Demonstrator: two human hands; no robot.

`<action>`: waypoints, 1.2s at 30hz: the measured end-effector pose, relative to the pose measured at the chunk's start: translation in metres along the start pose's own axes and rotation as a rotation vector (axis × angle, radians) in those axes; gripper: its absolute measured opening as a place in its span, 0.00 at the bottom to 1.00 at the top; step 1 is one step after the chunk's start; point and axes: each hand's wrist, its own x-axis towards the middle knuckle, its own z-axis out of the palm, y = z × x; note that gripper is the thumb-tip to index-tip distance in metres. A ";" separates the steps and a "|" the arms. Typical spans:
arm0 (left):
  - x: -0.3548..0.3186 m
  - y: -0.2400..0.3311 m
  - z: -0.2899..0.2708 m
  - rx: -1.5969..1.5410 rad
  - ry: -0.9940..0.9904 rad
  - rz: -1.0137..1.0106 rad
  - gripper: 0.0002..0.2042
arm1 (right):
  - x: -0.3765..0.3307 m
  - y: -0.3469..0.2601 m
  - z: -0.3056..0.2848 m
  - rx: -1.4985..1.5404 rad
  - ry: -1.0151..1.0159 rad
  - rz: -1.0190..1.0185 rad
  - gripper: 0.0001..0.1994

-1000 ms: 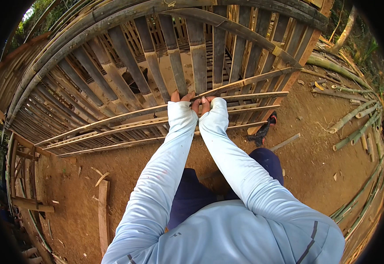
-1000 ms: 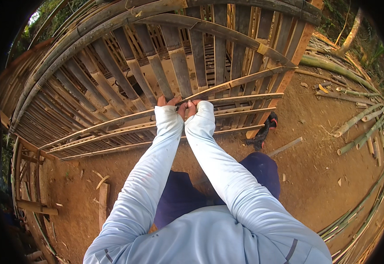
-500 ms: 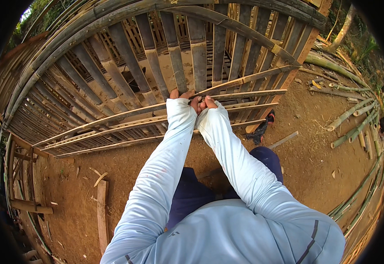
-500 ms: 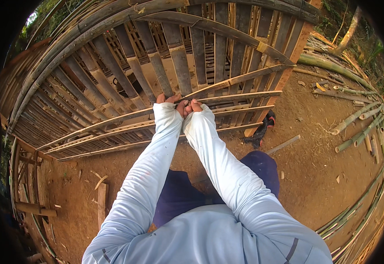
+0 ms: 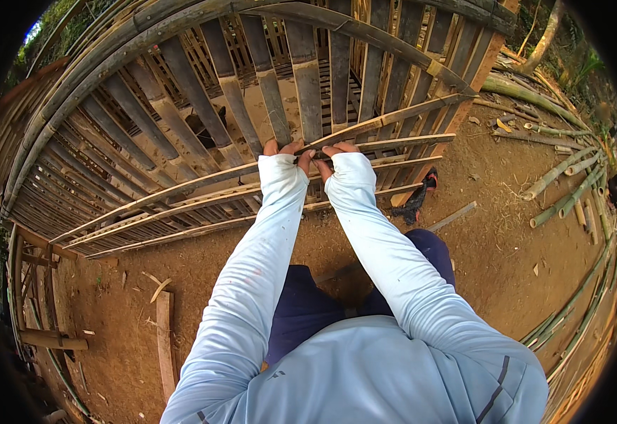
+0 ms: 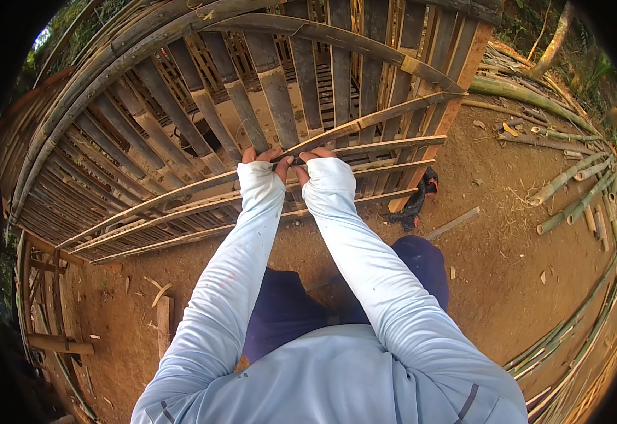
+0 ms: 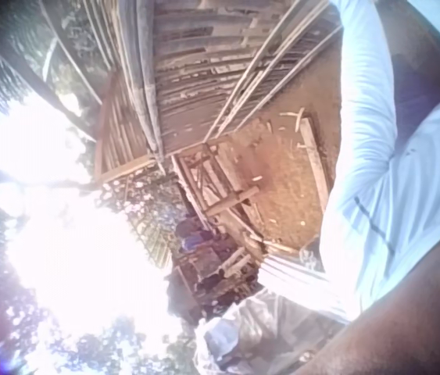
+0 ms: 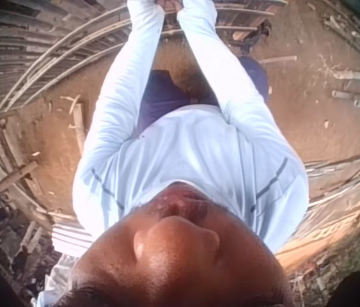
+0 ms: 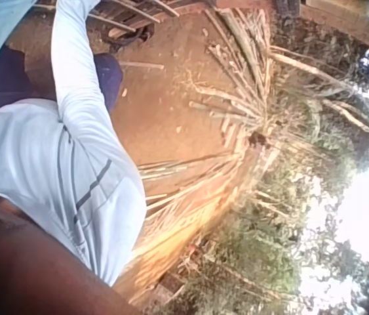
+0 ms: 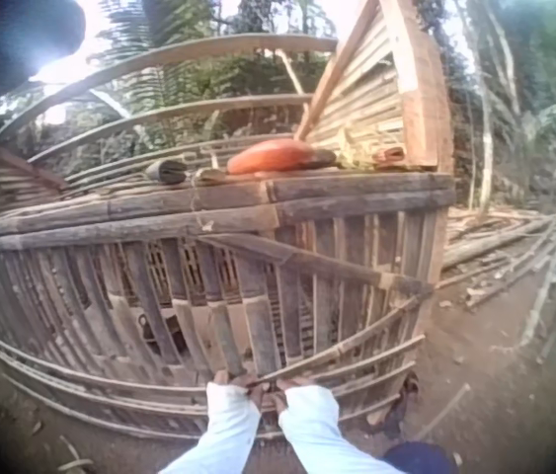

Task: The person weaves thin bamboo strips into a curved bamboo frame using a hammer to secure them. They repeatedly pick up strips, thread them through the frame, and tap them into place.

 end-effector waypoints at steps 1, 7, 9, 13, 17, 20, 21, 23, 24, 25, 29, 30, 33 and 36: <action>0.000 0.001 -0.001 -0.003 0.012 0.010 0.14 | 0.000 0.000 0.001 -0.002 -0.004 0.017 0.13; 0.000 -0.004 0.001 -0.013 0.029 0.011 0.13 | -0.003 0.003 0.011 0.003 0.049 -0.007 0.10; 0.001 -0.002 -0.001 -0.010 0.021 0.010 0.13 | -0.003 0.004 0.014 -0.031 0.047 -0.011 0.10; 0.001 0.000 0.003 0.021 0.056 0.071 0.13 | -0.003 0.000 0.020 -0.078 0.003 0.100 0.12; 0.000 -0.012 0.011 -0.017 0.050 0.040 0.13 | -0.001 -0.012 0.017 -0.012 -0.056 0.288 0.11; 0.003 -0.011 0.010 0.008 0.083 0.104 0.14 | -0.002 -0.013 0.034 0.164 0.133 0.370 0.12; 0.003 -0.012 0.012 0.020 0.089 0.114 0.14 | -0.005 -0.014 0.035 0.214 0.134 0.437 0.12; 0.005 -0.015 0.013 0.016 0.053 0.054 0.15 | -0.002 -0.024 0.023 0.202 0.055 0.596 0.13; 0.007 -0.015 0.013 0.004 0.009 -0.014 0.17 | 0.000 -0.022 0.019 0.273 -0.010 0.667 0.13; 0.006 -0.017 0.018 0.013 0.023 0.018 0.17 | 0.002 -0.015 0.011 0.288 -0.135 0.683 0.13; 0.005 -0.012 0.008 0.048 0.001 0.046 0.18 | -0.001 0.036 -0.060 0.404 -0.276 0.445 0.16; 0.005 -0.011 0.006 0.068 -0.010 0.026 0.19 | -0.001 0.051 -0.089 0.336 -0.307 0.487 0.17; 0.003 -0.025 0.008 0.106 0.004 0.030 0.18 | -0.022 0.118 -0.165 0.307 -0.254 0.746 0.18; 0.001 -0.018 0.007 -0.072 -0.016 -0.100 0.17 | -0.114 0.231 -0.202 0.013 -0.094 0.905 0.19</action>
